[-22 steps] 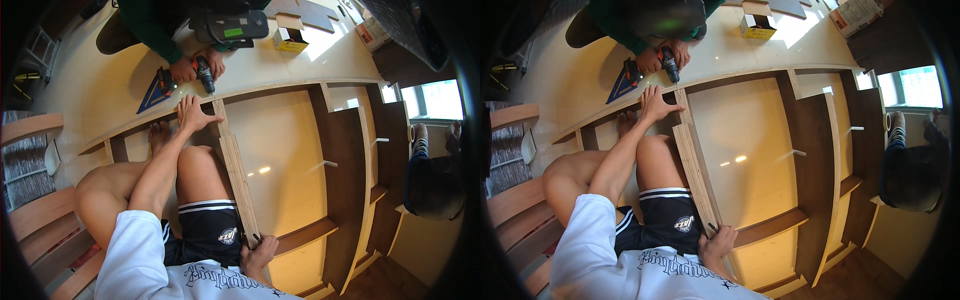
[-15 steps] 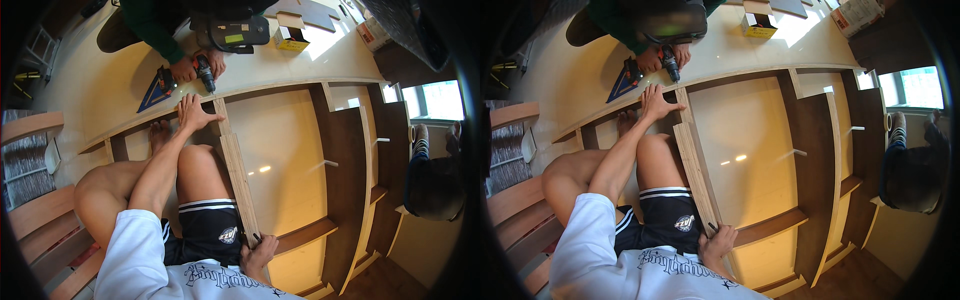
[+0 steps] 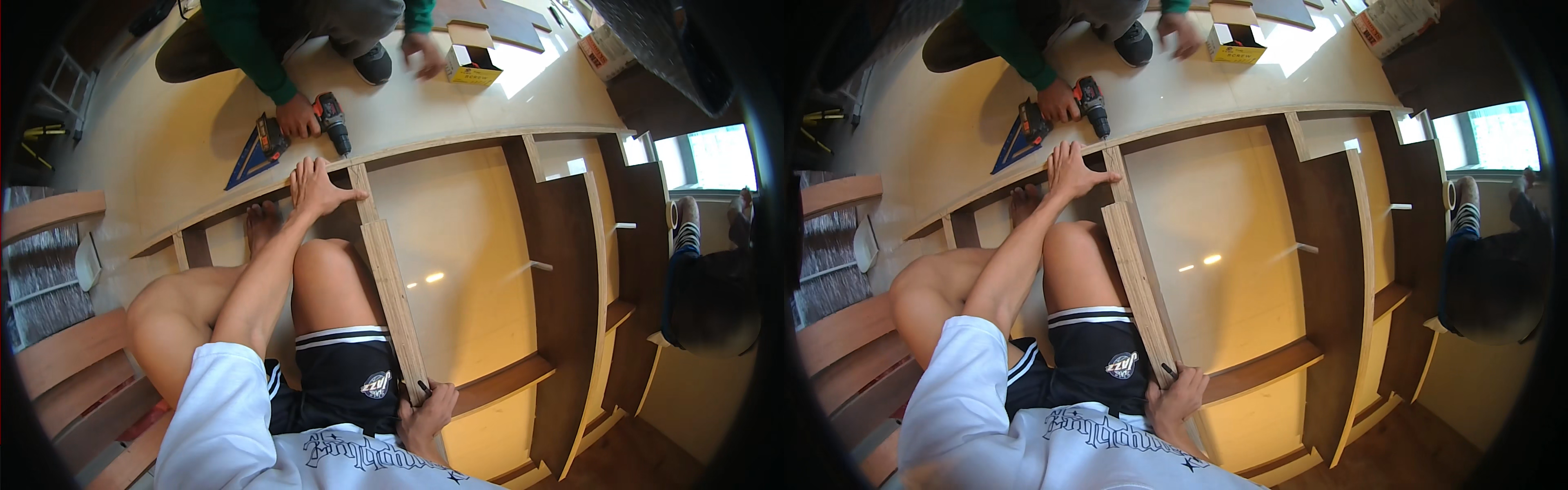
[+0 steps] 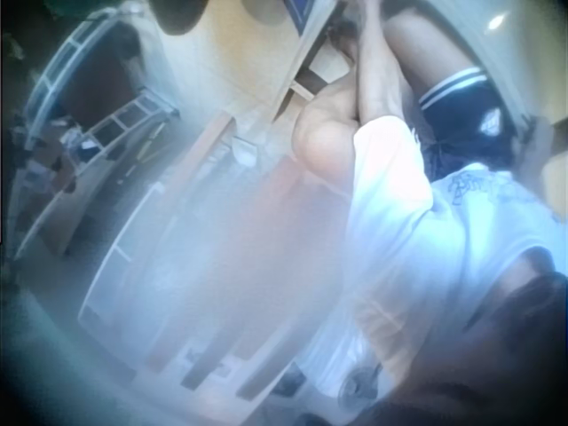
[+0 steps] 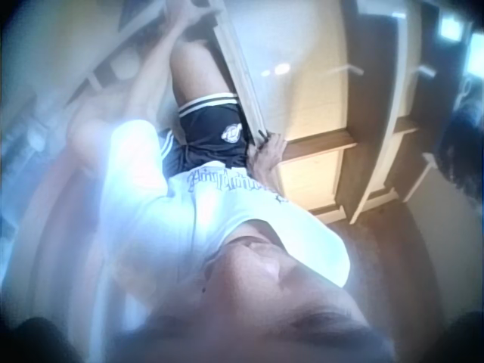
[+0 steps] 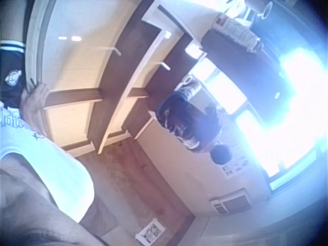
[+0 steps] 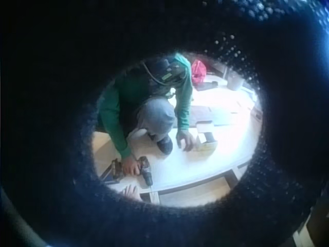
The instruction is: The person assembles a wooden shelving unit by positioning boards and marking them with a pencil while another person uses a power drill to drive screws into the wood.
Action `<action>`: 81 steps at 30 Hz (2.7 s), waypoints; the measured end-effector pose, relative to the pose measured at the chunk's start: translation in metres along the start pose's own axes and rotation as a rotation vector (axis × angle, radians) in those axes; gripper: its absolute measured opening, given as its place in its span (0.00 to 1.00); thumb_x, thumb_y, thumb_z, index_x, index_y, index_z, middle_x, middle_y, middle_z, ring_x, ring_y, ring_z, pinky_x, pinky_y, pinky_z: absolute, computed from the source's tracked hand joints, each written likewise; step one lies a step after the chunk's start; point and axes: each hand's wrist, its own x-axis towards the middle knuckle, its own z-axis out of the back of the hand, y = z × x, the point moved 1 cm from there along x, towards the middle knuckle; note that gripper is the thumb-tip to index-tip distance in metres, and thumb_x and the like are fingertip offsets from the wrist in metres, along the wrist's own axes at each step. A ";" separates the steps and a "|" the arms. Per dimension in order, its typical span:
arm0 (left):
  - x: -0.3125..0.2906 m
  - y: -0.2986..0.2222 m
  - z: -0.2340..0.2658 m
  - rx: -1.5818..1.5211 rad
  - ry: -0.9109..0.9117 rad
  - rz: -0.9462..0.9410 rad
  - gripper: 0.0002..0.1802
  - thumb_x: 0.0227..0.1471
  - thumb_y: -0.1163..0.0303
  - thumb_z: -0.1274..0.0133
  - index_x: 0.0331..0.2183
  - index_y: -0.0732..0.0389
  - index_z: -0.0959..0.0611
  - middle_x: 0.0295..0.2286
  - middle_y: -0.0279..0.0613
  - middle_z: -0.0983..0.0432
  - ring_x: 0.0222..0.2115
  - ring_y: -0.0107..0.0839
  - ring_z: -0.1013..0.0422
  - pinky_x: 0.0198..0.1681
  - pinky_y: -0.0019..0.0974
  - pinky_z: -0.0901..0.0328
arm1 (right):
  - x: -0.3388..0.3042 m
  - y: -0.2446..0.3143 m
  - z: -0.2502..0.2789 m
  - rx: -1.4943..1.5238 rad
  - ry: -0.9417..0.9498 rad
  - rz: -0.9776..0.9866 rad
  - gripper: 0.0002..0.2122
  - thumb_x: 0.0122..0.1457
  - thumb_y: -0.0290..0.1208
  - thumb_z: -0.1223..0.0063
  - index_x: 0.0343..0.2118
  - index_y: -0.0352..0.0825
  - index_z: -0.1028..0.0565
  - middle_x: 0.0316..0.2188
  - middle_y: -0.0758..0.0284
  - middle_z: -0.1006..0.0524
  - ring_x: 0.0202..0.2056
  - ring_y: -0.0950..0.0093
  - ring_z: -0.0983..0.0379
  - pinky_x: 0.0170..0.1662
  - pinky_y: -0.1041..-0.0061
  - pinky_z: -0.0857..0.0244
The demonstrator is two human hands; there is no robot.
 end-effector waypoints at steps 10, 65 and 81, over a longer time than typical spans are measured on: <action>-0.001 -0.001 0.001 0.015 0.012 0.008 0.69 0.24 0.21 0.28 0.54 0.70 0.24 0.52 0.51 0.31 0.61 0.47 0.40 0.66 0.49 0.46 | -0.002 -0.005 -0.003 0.020 -0.004 0.002 0.21 0.44 0.28 0.31 0.42 0.33 0.27 0.38 0.55 0.28 0.43 0.49 0.31 0.45 0.53 0.34; 0.000 -0.009 0.000 0.041 0.031 0.027 0.69 0.27 0.22 0.29 0.58 0.66 0.26 0.57 0.52 0.31 0.65 0.48 0.41 0.70 0.51 0.50 | 0.245 0.166 -0.054 0.384 0.300 0.239 0.24 0.49 0.28 0.25 0.47 0.33 0.28 0.48 0.50 0.28 0.51 0.46 0.31 0.56 0.53 0.32; 0.006 0.003 0.007 0.099 0.145 0.002 0.75 0.22 0.22 0.26 0.62 0.65 0.29 0.58 0.52 0.34 0.65 0.49 0.41 0.69 0.52 0.48 | 0.250 0.171 -0.061 0.418 0.329 0.230 0.22 0.44 0.25 0.29 0.41 0.35 0.30 0.43 0.55 0.26 0.47 0.50 0.33 0.53 0.56 0.36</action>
